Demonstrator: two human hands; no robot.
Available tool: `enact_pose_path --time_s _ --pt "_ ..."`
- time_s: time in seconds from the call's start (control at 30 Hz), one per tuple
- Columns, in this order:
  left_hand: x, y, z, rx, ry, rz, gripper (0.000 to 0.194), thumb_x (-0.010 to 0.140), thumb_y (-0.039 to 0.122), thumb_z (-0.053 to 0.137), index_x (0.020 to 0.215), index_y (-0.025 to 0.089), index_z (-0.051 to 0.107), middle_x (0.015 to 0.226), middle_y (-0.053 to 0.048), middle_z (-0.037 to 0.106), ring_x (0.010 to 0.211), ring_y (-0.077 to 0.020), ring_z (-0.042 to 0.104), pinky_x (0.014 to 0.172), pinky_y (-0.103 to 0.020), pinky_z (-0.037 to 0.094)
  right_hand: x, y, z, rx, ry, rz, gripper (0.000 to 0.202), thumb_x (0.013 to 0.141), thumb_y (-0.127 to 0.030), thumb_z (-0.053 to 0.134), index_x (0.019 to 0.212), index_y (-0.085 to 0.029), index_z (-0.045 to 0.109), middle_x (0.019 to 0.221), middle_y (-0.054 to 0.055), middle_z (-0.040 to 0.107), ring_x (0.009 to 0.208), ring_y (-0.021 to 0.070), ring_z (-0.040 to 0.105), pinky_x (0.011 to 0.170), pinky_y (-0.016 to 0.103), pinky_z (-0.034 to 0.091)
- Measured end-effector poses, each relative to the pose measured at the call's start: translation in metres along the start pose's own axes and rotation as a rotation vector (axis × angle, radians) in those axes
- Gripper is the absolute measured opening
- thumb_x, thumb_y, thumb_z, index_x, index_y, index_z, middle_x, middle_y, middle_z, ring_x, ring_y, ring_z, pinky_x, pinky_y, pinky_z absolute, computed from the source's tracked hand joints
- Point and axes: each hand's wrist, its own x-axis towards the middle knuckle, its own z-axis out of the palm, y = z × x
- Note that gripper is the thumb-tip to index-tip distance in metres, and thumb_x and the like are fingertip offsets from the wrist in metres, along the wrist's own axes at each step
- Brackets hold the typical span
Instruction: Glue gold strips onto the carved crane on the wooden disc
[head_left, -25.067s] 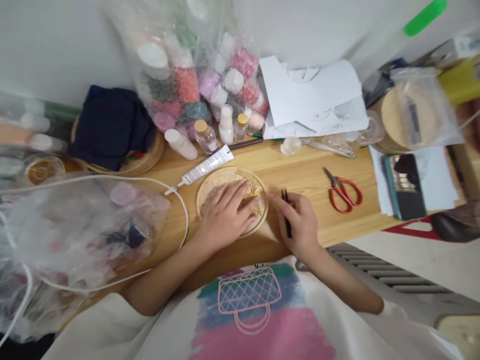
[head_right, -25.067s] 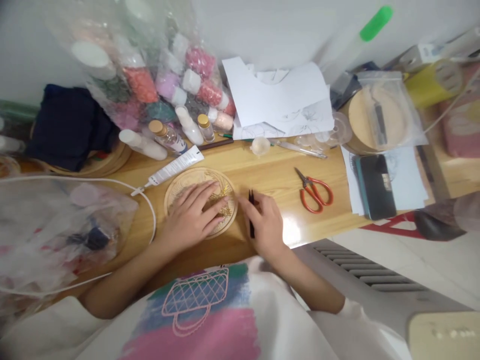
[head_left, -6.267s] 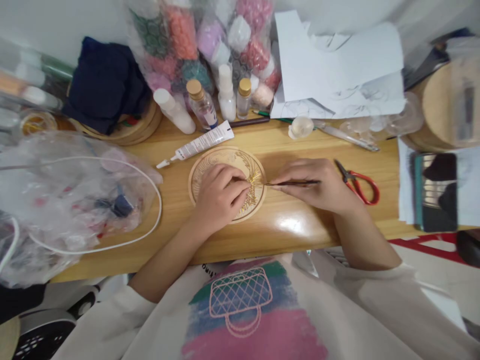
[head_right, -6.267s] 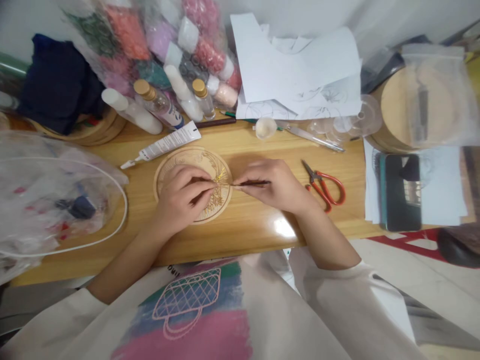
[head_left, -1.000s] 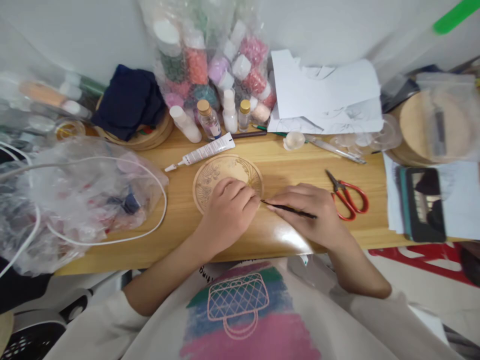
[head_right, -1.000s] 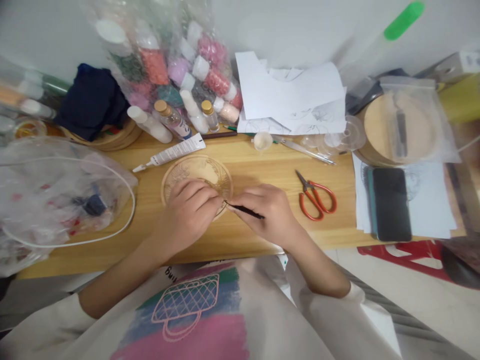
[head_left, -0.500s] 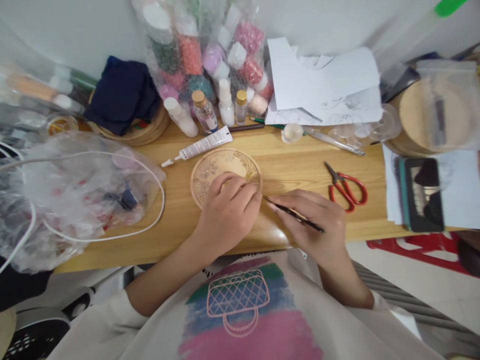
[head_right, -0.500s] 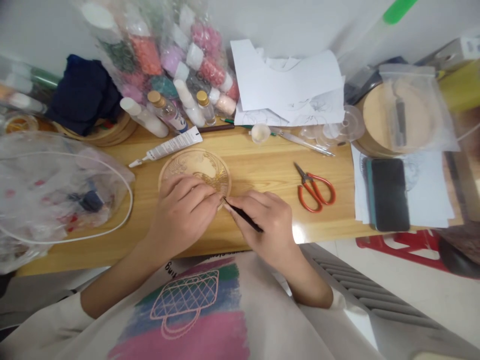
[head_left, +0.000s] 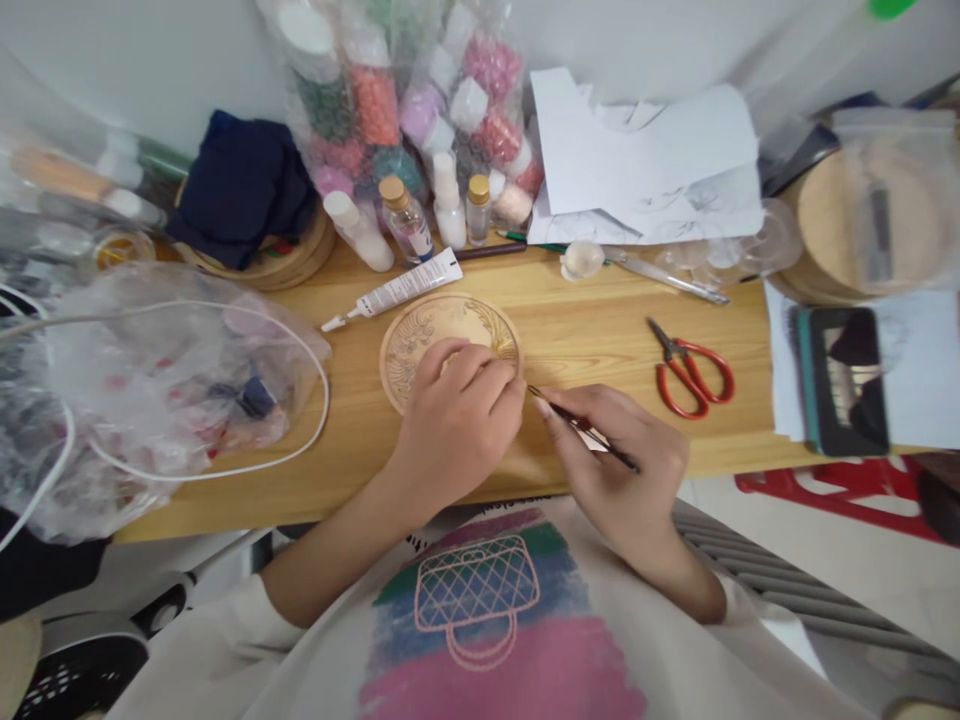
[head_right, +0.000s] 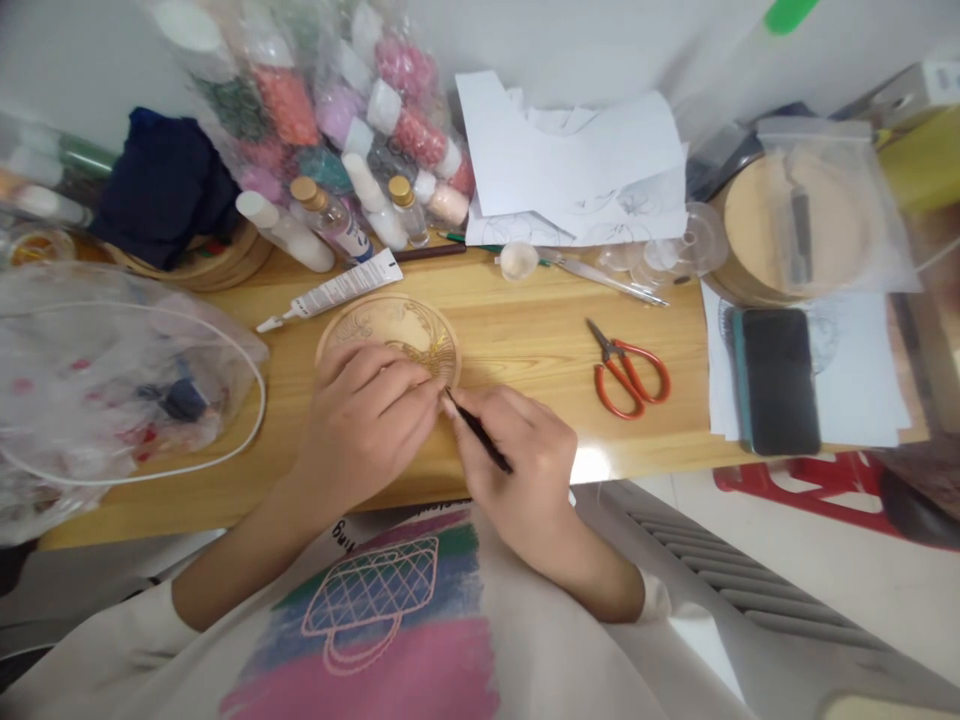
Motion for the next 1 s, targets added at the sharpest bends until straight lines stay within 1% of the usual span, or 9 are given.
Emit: enact_pose_path --time_s 0.2,0.3,0.43,0.63,0.8,0.9,1.0 --pt "0.002 -0.001 -0.001 -0.031 0.018 -0.036 0.01 0.089 0.014 0.058 0.082 0.019 0.064 0.08 -0.001 0.07 0.084 -0.0207 0.059 0.085 -0.04 0.046 -0.006 -0.001 0.007 0.046 0.113 0.054 0.017 0.083 -0.013 0.069 0.095 -0.024 0.07 0.08 0.001 0.074 0.068 0.0152 0.068 0.063 0.029 0.058" --pt "0.003 -0.005 -0.001 -0.07 0.031 -0.072 0.012 0.089 0.013 0.058 0.08 0.019 0.062 0.079 -0.001 0.068 0.084 -0.0206 0.059 0.083 -0.041 0.046 -0.006 0.001 0.004 0.036 0.128 0.054 0.016 0.083 -0.015 0.069 0.094 -0.025 0.07 0.079 0.001 0.072 0.068 0.0158 0.067 0.063 0.031 0.058" --pt "0.004 -0.01 -0.002 -0.115 0.031 -0.086 0.012 0.088 0.015 0.059 0.078 0.02 0.062 0.08 -0.002 0.068 0.082 -0.0207 0.058 0.08 -0.041 0.046 -0.002 0.007 -0.003 -0.005 0.156 0.01 0.017 0.083 -0.015 0.069 0.095 -0.026 0.068 0.08 0.001 0.072 0.069 0.0161 0.066 0.064 0.032 0.057" --pt "0.006 -0.009 -0.006 -0.199 -0.019 -0.12 0.017 0.09 0.015 0.055 0.077 0.023 0.063 0.079 -0.001 0.068 0.08 -0.0201 0.058 0.078 -0.042 0.047 0.004 0.016 -0.006 -0.053 0.052 -0.11 0.019 0.084 -0.013 0.065 0.101 -0.024 0.066 0.093 0.006 0.072 0.085 0.0196 0.068 0.076 0.036 0.056" --pt "0.006 -0.005 -0.009 -0.214 -0.017 -0.119 0.017 0.09 0.015 0.055 0.076 0.022 0.063 0.079 -0.002 0.068 0.081 -0.0201 0.059 0.08 -0.042 0.049 0.005 0.014 -0.003 -0.103 -0.061 -0.134 0.025 0.089 -0.012 0.055 0.109 -0.022 0.066 0.089 0.006 0.073 0.079 0.0188 0.069 0.068 0.032 0.054" --pt "0.006 -0.003 -0.01 -0.197 0.015 -0.108 0.015 0.089 0.015 0.057 0.076 0.021 0.062 0.078 -0.002 0.068 0.081 -0.0202 0.059 0.081 -0.042 0.049 0.005 0.011 -0.003 -0.134 -0.096 -0.13 0.021 0.09 -0.014 0.056 0.105 -0.022 0.067 0.087 0.006 0.073 0.078 0.0188 0.069 0.068 0.031 0.054" --pt "0.006 -0.002 -0.01 -0.191 0.005 -0.108 0.014 0.089 0.014 0.057 0.077 0.02 0.062 0.078 -0.002 0.068 0.081 -0.0203 0.059 0.082 -0.043 0.049 0.007 0.009 -0.002 -0.164 -0.101 -0.136 0.017 0.091 -0.016 0.057 0.1 -0.022 0.069 0.082 0.005 0.072 0.074 0.0176 0.068 0.065 0.03 0.053"
